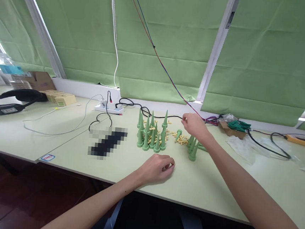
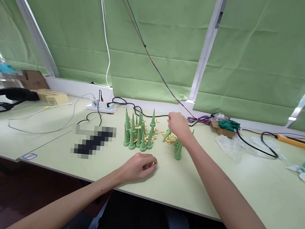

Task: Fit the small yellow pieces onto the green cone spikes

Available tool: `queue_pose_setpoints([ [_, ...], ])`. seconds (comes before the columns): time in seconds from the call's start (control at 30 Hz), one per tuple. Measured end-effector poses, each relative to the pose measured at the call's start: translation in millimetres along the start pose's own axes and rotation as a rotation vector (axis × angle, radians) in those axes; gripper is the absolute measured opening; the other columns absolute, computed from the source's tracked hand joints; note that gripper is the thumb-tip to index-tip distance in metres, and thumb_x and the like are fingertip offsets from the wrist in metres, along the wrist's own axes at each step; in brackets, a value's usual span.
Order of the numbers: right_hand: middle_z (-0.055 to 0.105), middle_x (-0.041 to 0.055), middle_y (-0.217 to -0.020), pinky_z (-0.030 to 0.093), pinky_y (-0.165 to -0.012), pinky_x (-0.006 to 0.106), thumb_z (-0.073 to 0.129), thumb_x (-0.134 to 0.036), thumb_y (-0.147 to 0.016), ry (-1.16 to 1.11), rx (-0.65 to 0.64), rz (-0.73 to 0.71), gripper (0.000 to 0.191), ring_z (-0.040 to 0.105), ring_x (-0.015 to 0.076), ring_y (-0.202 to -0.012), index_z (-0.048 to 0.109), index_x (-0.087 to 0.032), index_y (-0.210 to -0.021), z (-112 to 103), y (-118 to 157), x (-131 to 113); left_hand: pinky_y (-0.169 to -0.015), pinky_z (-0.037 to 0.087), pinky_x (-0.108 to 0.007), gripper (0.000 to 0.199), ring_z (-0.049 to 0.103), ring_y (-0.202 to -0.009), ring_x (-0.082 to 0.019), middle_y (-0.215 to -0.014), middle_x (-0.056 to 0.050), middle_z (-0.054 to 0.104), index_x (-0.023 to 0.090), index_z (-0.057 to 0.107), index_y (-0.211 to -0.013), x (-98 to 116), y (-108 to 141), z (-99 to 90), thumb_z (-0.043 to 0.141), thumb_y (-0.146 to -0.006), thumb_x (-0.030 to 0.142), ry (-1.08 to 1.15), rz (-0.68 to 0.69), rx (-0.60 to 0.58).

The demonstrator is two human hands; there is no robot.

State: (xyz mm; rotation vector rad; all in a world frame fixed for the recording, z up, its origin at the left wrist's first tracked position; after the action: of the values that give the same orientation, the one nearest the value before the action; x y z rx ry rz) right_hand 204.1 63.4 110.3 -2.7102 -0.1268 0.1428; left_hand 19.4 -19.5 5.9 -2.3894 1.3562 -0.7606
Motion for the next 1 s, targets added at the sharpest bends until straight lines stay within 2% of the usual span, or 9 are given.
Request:
queue_pose_setpoints([
  [0.1,0.067,0.0162,-0.104,0.042,-0.074,0.031,0.048,-0.024,-0.095,0.164,-0.151,-0.001,0.022,0.063,0.0262,-0.097,0.066,-0.016,-0.104,-2,-9,14,-0.053,0.031,-0.023,0.017,0.043,-0.054,-0.009,-0.066,0.000,0.057,0.015,0.062,-0.079,0,0,0.2,0.047,-0.086,0.014,0.010,-0.008,-0.009],
  [0.17,0.066,0.0170,-0.107,0.044,-0.074,0.031,0.049,-0.023,-0.094,0.201,-0.221,-0.039,0.022,0.064,0.0262,-0.097,0.066,-0.015,-0.106,2,-11,13,-0.053,0.031,-0.023,0.017,0.043,-0.054,-0.009,-0.065,0.000,0.057,0.015,0.062,-0.078,1,0,0.0,0.047,-0.086,0.014,0.012,-0.009,-0.013],
  [0.27,0.067,0.0162,-0.106,0.045,-0.072,0.029,0.053,-0.015,-0.090,0.219,-0.319,-0.135,0.021,0.066,0.0245,-0.094,0.069,-0.016,-0.104,15,-10,-2,-0.053,0.030,-0.024,0.017,0.042,-0.054,-0.009,-0.063,0.000,0.055,0.015,0.062,-0.076,0,0,-0.3,0.048,-0.086,0.014,0.007,-0.012,-0.015],
  [0.4,0.068,0.0160,-0.101,0.046,-0.074,0.029,0.050,-0.002,-0.085,0.267,-0.434,-0.241,0.028,0.067,0.0250,-0.095,0.070,-0.015,-0.100,32,-5,-27,-0.053,0.030,-0.024,0.017,0.042,-0.054,-0.009,-0.064,0.001,0.056,0.015,0.061,-0.076,-1,1,-0.2,0.048,-0.086,0.015,0.009,-0.021,-0.018],
  [0.53,0.064,0.0173,-0.113,0.048,-0.081,0.032,0.043,-0.001,-0.088,0.325,-0.482,-0.264,0.035,0.064,0.0263,-0.106,0.068,-0.015,-0.109,44,-5,-34,-0.053,0.029,-0.023,0.016,0.040,-0.053,-0.008,-0.063,0.001,0.054,0.015,0.059,-0.074,-1,1,0.2,0.048,-0.085,0.014,0.001,-0.018,-0.017],
  [0.73,0.053,0.0190,-0.131,0.049,-0.083,0.036,0.047,-0.008,-0.090,0.393,-0.549,-0.175,0.045,0.059,0.0294,-0.115,0.054,-0.021,-0.133,64,-14,-28,-0.052,0.028,-0.023,0.015,0.039,-0.053,-0.008,-0.063,0.002,0.053,0.015,0.057,-0.071,0,0,1.1,0.049,-0.084,0.013,-0.012,-0.007,-0.012],
  [0.83,0.053,0.0179,-0.133,0.050,-0.082,0.036,0.048,-0.010,-0.090,0.391,-0.588,-0.157,0.048,0.058,0.0297,-0.117,0.050,-0.023,-0.137,71,-15,-26,-0.052,0.029,-0.023,0.015,0.038,-0.053,-0.008,-0.062,0.002,0.052,0.016,0.056,-0.071,1,0,1.3,0.048,-0.084,0.013,-0.020,-0.010,-0.013],
  [1.0,0.059,0.0188,-0.127,0.050,-0.081,0.034,0.049,-0.009,-0.089,0.376,-0.622,-0.178,0.047,0.062,0.0284,-0.113,0.052,-0.018,-0.135,75,-9,-27,-0.053,0.028,-0.024,0.015,0.038,-0.054,-0.009,-0.062,0.002,0.052,0.016,0.054,-0.070,1,0,1.5,0.048,-0.083,0.012,-0.014,-0.001,-0.007],
])
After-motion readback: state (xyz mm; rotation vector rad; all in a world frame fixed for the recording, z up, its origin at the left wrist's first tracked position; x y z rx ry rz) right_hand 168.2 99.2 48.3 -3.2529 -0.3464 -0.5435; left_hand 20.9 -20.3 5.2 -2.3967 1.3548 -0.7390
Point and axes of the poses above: each hand's wrist, its own y-axis away from the middle knuckle, its own z-axis out of the palm, x = y × z, the point moved 2 cm from there along -y, towards the middle knuckle
